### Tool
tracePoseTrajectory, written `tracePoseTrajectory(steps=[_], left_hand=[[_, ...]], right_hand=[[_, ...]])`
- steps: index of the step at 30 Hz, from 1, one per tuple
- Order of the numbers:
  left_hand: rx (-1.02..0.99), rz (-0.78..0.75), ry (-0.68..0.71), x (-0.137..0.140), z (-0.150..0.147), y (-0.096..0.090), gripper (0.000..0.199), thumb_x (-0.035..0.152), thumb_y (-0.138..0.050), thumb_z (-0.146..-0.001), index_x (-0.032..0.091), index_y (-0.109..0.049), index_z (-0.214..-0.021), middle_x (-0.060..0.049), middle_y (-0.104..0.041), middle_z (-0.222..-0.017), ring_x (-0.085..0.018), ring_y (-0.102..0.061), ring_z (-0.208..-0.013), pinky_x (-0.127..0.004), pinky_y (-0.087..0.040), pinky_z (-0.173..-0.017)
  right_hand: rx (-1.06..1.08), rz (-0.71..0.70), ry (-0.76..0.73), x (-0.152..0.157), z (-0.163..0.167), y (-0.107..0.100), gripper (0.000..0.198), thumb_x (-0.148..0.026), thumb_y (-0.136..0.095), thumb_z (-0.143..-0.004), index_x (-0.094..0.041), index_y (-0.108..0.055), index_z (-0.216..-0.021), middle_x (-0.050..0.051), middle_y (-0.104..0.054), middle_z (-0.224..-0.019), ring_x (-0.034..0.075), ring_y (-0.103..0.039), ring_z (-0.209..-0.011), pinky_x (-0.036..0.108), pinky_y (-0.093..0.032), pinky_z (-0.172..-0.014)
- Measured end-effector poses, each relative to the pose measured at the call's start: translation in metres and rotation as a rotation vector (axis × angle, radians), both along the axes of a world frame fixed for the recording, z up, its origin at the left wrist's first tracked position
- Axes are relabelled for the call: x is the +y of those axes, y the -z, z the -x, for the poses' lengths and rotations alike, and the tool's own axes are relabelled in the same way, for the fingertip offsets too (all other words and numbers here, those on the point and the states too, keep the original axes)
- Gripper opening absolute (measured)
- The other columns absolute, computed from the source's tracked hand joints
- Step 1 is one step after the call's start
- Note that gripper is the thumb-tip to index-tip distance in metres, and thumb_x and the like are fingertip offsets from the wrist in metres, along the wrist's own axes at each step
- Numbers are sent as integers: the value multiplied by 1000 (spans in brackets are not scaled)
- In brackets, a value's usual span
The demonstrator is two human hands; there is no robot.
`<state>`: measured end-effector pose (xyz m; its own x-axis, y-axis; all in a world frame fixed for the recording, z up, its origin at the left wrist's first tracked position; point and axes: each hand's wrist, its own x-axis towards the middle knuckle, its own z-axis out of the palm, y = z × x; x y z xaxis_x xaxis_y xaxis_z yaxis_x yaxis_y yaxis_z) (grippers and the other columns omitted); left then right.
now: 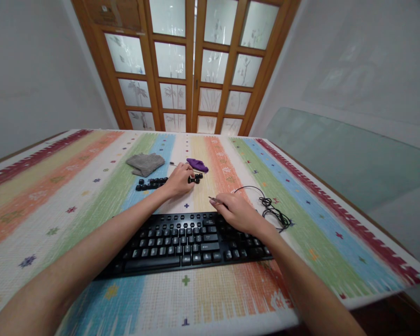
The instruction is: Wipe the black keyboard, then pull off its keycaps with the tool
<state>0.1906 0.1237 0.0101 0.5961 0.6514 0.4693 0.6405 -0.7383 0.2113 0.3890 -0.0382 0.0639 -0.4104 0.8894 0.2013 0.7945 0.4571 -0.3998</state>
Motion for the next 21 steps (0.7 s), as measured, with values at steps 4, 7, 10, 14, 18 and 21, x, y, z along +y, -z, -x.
tracePoseTrajectory(steps=[4,7,10,14,18,21], left_hand=[[-21,1,-98,9,3,-6,26,23,-64,-75,15,-71,-99,-11,-66,-106,-29,-53,-105,-44,-44,-97],[2,85,-136,20,2,-12,28,21,-58,-81,15,-73,-103,-11,-70,-108,-28,-58,-107,-43,-43,-101],[37,166,-122,30,-2,-15,29,17,-51,-85,15,-76,-101,-11,-73,-108,-26,-63,-105,-41,-41,-103],[69,204,-119,39,-8,-13,27,17,-51,-85,17,-78,-91,-9,-77,-98,-23,-67,-96,-34,-46,-93],[101,241,-126,42,-11,-12,24,20,-54,-85,16,-78,-83,-9,-77,-87,-22,-68,-83,-30,-47,-79],[112,260,-134,45,-11,-14,24,21,-56,-84,16,-79,-81,-10,-77,-84,-22,-67,-80,-30,-47,-76]], right_hand=[[9,3,4,0,-1,-1,32,-26,-44,-102,-16,-56,-74,4,-62,-71,16,-53,-67,29,-30,-64],[6,3,7,-1,-1,-1,32,-25,-44,-102,-16,-57,-74,5,-63,-73,16,-54,-68,29,-31,-65],[-11,6,9,-1,0,-2,32,-25,-44,-102,-16,-57,-75,6,-64,-75,16,-55,-70,29,-32,-66],[-29,13,2,-2,2,-3,32,-25,-44,-102,-16,-58,-75,6,-66,-76,16,-56,-70,29,-33,-67],[-30,21,7,-2,2,-4,32,-24,-44,-102,-15,-59,-75,7,-66,-77,17,-55,-71,29,-33,-67],[-30,22,4,-2,2,-3,32,-24,-44,-102,-15,-59,-76,7,-66,-77,16,-55,-71,29,-34,-67]])
